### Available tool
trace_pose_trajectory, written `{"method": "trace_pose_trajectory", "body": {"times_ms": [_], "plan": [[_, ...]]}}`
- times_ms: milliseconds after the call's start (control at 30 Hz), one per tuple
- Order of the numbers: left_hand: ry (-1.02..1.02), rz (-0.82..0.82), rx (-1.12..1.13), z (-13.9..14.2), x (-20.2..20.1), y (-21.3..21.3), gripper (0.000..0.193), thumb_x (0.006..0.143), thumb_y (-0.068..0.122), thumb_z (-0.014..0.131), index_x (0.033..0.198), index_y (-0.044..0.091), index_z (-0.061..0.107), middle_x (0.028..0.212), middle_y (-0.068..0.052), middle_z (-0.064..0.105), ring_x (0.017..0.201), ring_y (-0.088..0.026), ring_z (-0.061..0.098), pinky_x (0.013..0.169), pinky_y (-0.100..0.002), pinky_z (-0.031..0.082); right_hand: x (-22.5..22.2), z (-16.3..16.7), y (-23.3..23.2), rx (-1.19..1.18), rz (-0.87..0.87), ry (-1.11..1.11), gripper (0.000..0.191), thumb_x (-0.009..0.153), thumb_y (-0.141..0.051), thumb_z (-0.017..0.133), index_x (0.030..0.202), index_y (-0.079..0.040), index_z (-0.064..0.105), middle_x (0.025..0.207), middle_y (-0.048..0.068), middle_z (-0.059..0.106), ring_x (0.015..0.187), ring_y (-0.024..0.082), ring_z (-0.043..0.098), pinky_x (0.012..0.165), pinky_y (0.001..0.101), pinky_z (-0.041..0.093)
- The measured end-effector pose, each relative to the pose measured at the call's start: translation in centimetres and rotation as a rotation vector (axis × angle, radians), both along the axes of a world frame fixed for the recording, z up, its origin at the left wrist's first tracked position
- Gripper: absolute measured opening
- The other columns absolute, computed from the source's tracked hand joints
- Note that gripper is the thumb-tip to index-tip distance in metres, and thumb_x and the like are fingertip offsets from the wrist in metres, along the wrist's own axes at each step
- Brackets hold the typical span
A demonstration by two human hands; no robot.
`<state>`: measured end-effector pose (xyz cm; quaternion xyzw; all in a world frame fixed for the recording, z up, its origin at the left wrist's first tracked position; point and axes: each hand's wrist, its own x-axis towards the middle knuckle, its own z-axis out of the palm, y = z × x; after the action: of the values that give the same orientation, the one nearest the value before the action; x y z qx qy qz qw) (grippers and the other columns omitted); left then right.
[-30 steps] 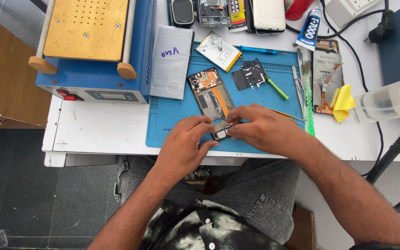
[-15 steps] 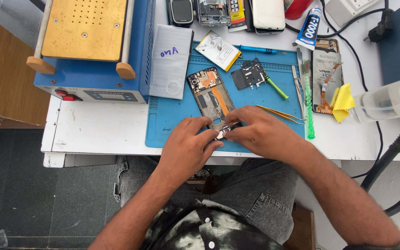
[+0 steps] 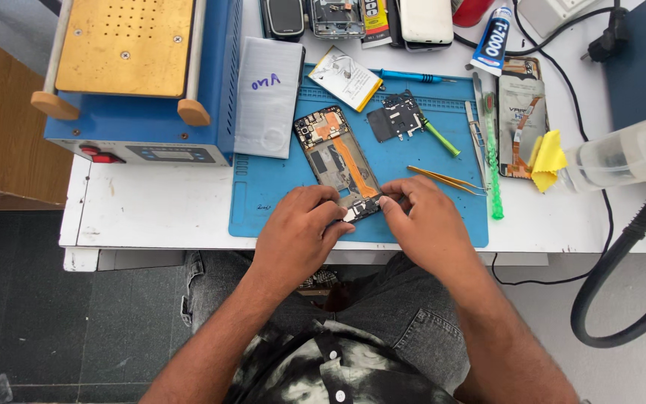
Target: The person repairs a disassembled smartphone at a workbench. They lift and reposition the phone frame, manipulate internal components and a flex cable by hand, then use a screwdriver and tweezers to work on small parts inside the phone, picking up and placing small components on the mat.
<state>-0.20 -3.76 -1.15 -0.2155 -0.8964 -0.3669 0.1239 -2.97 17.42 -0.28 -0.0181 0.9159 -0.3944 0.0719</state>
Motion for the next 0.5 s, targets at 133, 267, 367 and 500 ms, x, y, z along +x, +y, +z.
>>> {"method": "trace_pose_trajectory", "body": {"times_ms": [133, 267, 367, 500], "plan": [[0.006, -0.022, -0.032, -0.1, 0.2, -0.2, 0.022, 0.084, 0.019, 0.083, 0.094, 0.004, 0.071, 0.11, -0.008, 0.068, 0.104, -0.027, 0.065, 0.089, -0.042, 0.053, -0.5, 0.0, 0.6, -0.118, -0.013, -0.132, 0.026, 0.093, -0.017, 0.065, 0.113, -0.002, 0.073, 0.094, 0.007, 0.075, 0.085, 0.017, 0.072, 0.078, 0.0323, 0.057], [0.003, -0.017, -0.064, -0.3, 0.3, -0.3, 0.022, 0.084, 0.019, 0.082, 0.096, 0.005, 0.071, 0.112, -0.008, 0.069, 0.106, -0.026, 0.066, 0.09, -0.04, 0.054, -1.1, -0.2, 1.7, -0.395, -0.031, -0.28, 0.031, 0.092, -0.015, 0.07, 0.119, 0.001, 0.07, 0.098, 0.005, 0.076, 0.087, 0.013, 0.071, 0.078, 0.0277, 0.057], [-0.008, -0.019, -0.061, -0.5, 0.5, -0.4, 0.021, 0.085, 0.019, 0.082, 0.096, 0.005, 0.071, 0.113, -0.008, 0.068, 0.107, -0.025, 0.066, 0.09, -0.04, 0.055, -1.7, -0.6, 1.8, -0.642, -0.031, -0.42, 0.04, 0.092, -0.01, 0.072, 0.129, 0.002, 0.062, 0.095, 0.01, 0.074, 0.083, 0.015, 0.07, 0.075, 0.0266, 0.059], [0.012, -0.027, -0.06, -0.4, 0.6, -0.4, 0.021, 0.087, 0.02, 0.083, 0.098, 0.006, 0.072, 0.114, -0.006, 0.068, 0.11, -0.024, 0.066, 0.093, -0.04, 0.054, -1.5, -1.1, 1.7, -0.703, -0.025, -0.483, 0.045, 0.091, -0.008, 0.07, 0.133, 0.005, 0.061, 0.1, 0.01, 0.076, 0.087, 0.017, 0.074, 0.077, 0.0282, 0.062]]}}
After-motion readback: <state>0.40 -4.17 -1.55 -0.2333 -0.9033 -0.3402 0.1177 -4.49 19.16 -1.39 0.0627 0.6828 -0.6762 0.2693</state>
